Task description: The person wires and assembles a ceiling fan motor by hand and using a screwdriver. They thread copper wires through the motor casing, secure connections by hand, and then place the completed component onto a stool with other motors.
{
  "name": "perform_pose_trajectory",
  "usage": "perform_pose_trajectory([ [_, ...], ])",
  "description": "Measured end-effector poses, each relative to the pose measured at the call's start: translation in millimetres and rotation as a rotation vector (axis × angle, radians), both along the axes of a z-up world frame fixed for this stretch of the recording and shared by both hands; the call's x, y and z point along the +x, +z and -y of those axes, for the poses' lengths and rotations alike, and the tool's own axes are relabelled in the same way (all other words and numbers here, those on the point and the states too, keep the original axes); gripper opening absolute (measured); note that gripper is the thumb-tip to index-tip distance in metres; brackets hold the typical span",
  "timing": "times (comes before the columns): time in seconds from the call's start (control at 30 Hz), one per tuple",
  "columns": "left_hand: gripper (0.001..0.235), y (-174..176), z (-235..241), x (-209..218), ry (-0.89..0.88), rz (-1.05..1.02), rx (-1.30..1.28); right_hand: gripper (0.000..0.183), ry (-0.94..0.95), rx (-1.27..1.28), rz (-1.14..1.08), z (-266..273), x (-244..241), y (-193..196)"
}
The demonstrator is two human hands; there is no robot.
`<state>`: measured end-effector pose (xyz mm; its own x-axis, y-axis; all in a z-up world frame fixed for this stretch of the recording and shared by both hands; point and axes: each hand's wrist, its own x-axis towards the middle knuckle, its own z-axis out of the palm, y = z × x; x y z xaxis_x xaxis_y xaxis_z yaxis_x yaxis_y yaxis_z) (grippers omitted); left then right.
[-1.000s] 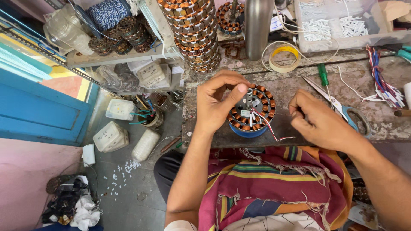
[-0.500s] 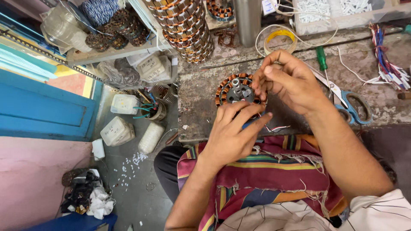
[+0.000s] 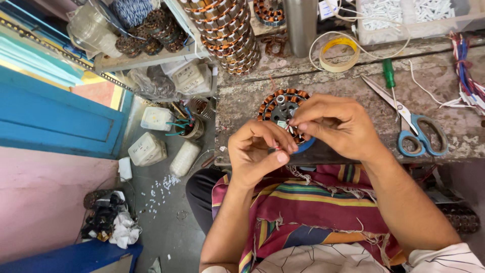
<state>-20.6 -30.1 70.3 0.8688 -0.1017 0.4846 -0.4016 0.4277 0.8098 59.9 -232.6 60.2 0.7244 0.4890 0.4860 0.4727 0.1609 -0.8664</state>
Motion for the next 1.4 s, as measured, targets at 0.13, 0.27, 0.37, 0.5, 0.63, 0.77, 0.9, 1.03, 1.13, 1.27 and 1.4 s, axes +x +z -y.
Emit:
perform_pose_trajectory([
  [0.13,0.016,-12,-4,-2,-0.04,-0.034,-0.074,0.016,-0.069,-0.055,0.222,-8,-9,7],
  [0.27,0.014,-18,-4,-7,0.004,-0.069,-0.032,0.021,-0.066,-0.031,0.19,-13,-15,9],
  [0.37,0.015,-24,-3,-10,0.146,-0.108,0.113,0.02,-0.082,-0.054,0.2,-14,-17,8],
  [0.5,0.014,-32,-7,-11,0.172,-0.207,0.167,0.02,-0.107,-0.078,0.234,-13,-20,6],
  [0.63,0.012,-32,-10,-11,0.168,-0.273,0.192,0.02,-0.106,-0.074,0.219,-12,-22,3],
  [0.77,0.012,-28,-11,-13,0.158,-0.186,0.207,0.018,-0.114,-0.067,0.214,-12,-23,2],
  [0.9,0.011,-26,-12,-11,0.15,-0.209,0.236,0.015,-0.11,-0.09,0.27,-11,-23,1],
  [1.03,0.012,-25,-13,-9,0.176,-0.205,0.311,0.018,-0.138,-0.095,0.244,-8,-26,-1],
  [1.13,0.013,-24,-13,-8,0.201,-0.183,0.369,0.017,-0.144,-0.081,0.217,-5,-27,-4],
  [1.27,0.014,-20,-13,-10,0.215,-0.202,0.418,0.013,-0.118,-0.057,0.187,-4,-29,-8],
  [1.4,0.014,-16,-12,-10,0.226,-0.213,0.427,0.013,-0.121,-0.051,0.195,-4,-29,-7],
])
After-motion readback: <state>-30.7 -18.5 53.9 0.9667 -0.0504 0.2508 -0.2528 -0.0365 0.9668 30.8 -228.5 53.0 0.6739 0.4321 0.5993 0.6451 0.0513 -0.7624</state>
